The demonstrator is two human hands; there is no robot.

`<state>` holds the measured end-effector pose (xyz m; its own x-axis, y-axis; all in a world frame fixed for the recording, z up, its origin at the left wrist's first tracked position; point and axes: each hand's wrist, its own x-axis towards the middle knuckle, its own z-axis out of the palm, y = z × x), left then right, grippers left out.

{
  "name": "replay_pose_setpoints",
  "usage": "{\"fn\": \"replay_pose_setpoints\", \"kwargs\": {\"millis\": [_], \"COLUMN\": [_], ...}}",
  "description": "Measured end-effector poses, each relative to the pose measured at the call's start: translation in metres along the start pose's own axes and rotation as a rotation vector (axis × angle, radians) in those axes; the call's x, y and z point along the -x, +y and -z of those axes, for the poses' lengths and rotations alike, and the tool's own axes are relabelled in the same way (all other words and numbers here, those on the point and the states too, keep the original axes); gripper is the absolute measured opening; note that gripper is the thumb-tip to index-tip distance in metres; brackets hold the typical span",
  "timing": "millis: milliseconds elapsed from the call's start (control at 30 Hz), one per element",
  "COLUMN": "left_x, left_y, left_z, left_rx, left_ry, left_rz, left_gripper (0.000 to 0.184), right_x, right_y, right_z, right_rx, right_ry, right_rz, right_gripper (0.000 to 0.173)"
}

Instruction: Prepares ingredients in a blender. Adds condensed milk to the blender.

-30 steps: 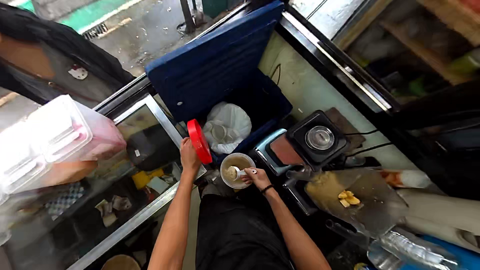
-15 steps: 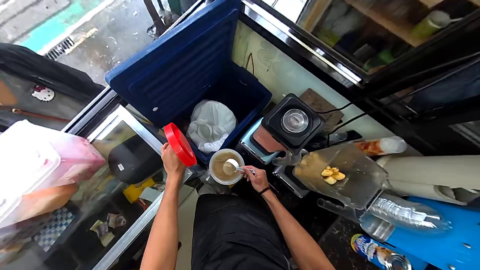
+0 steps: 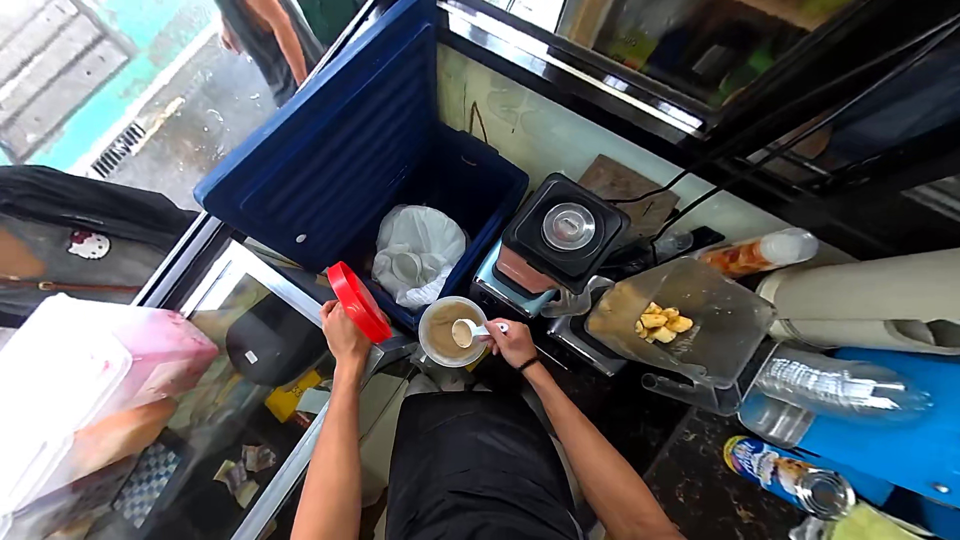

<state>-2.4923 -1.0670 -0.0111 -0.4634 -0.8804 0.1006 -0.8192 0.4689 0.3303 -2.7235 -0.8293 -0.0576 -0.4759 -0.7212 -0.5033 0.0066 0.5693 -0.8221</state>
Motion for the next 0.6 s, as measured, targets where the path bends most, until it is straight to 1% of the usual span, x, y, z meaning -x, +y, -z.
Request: {"fn": "replay_pose_setpoints", "kwargs": {"millis": [67,100,133,200,267,367,400,500,600], "left_x": [0.001,0.001,0.002,0.004,0.006,0.009,0.008,0.002,-0.001], "left_y": [-0.002,-0.003,-0.004,-0.007,-0.008,-0.001,0.003,-0.003,0.008], "left_z": [0.000,-0.001,-0.001,0.000,-0.001,0.010,0.014,0.003,0.014], "left_rx": [-0.008,-0.006,-0.004,0.019,0.052,0.083,0.087,0.107,0.096], "left_ry": [-0.012,-0.006,-0.004,0.003,0.026,0.003,-0.011,0.076,0.046], "left_rz": [-0.012,-0.032,-0.055,-0.100,-0.105,-0.065,-0.053,-0.071,-0.013], "left_gripper": [0.027,0.028,0.027,0.027,0.027,0.027,0.028,0.026,0.025], "right_x": [-0.010,-0.019,-0.029,-0.046,-0.057,-0.064,-0.065,-0.054,-0.026], "right_y": [-0.037,-0.048,-0.049,-0.039,-0.030,-0.019,-0.015,-0.009,-0.017], "right_z": [-0.022,-0.038,-0.055,-0.083,-0.098,-0.104,-0.101,-0.082,-0.051], "right_rx": [0.376,0.530,0.648,0.766,0.723,0.561,0.499,0.242,-0.030], "right_ry": [-0.100,-0.156,-0.208,-0.293,-0.310,-0.289,-0.282,-0.222,-0.131], "right_rz": [-0.087,-0.132,-0.180,-0.236,-0.224,-0.224,-0.233,-0.233,-0.230], "right_gripper": [0.039,0.038,0.034,0.027,0.028,0.040,0.042,0.039,0.034]}}
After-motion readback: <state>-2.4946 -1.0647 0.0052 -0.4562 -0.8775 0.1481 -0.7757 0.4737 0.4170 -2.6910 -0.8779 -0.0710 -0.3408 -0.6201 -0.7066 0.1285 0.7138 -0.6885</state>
